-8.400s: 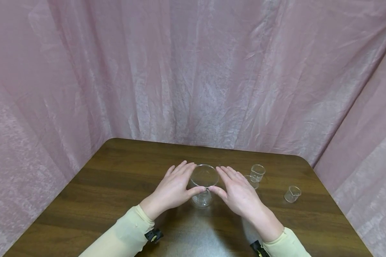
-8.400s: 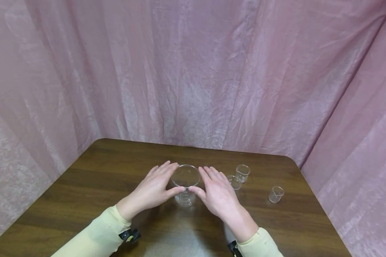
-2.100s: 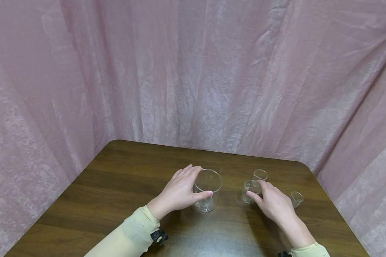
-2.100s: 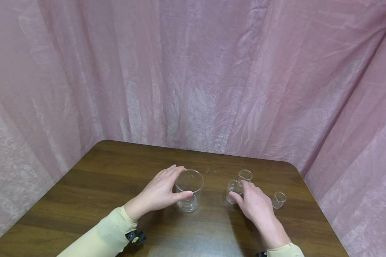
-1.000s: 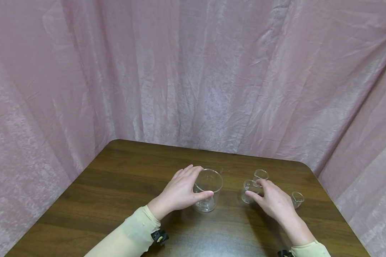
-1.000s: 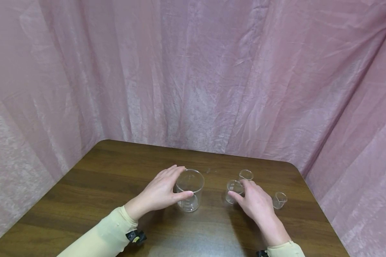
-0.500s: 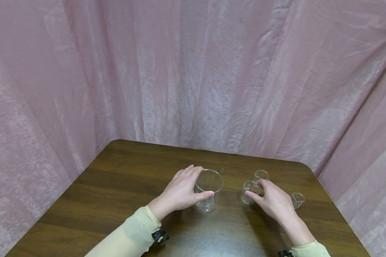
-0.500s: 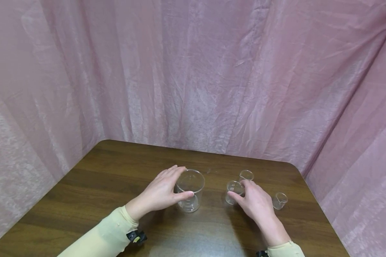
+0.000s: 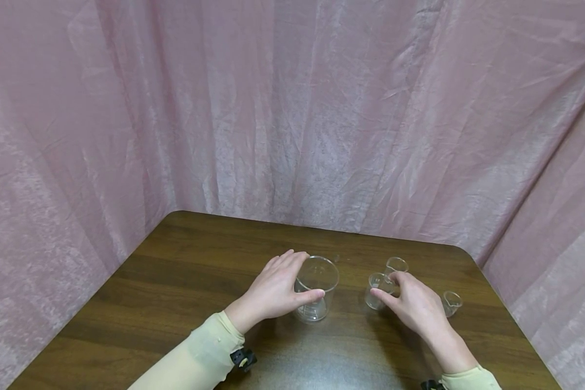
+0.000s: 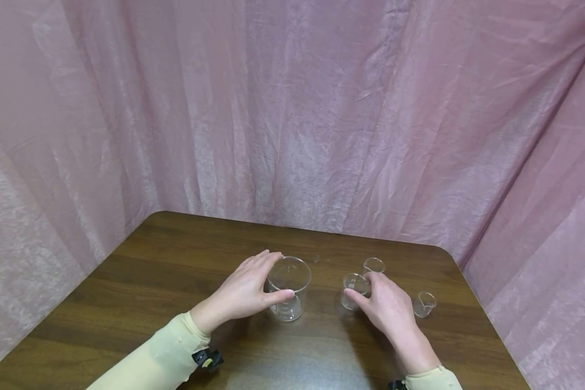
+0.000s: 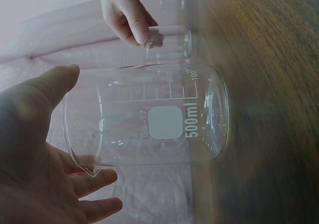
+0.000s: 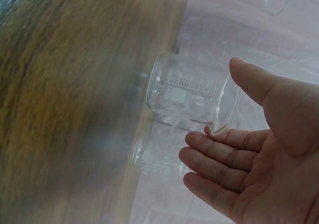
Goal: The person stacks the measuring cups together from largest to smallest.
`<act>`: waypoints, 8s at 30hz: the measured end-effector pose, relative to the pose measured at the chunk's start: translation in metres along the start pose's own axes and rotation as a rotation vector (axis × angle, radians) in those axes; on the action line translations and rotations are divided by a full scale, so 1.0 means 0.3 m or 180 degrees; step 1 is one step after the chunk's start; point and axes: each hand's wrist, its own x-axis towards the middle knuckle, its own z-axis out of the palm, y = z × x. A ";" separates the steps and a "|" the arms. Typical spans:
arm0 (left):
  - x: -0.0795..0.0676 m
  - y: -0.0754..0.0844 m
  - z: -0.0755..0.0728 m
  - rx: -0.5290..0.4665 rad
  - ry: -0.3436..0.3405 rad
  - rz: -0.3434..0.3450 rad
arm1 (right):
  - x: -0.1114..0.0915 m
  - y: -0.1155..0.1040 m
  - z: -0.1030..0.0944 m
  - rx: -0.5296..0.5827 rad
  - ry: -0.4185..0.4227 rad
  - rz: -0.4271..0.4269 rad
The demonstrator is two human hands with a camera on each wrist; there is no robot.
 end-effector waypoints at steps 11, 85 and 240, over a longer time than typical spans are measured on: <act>-0.003 0.003 -0.005 -0.0033 -0.0026 -0.0019 | 0.000 -0.014 -0.011 0.0012 0.0016 -0.0043; -0.004 -0.002 0.004 -0.0048 0.0093 0.0050 | 0.032 -0.233 -0.165 0.0098 0.0360 -0.0524; -0.007 -0.006 0.005 -0.0139 0.0021 0.0069 | 0.159 -0.350 -0.054 0.0490 -0.0783 -0.1118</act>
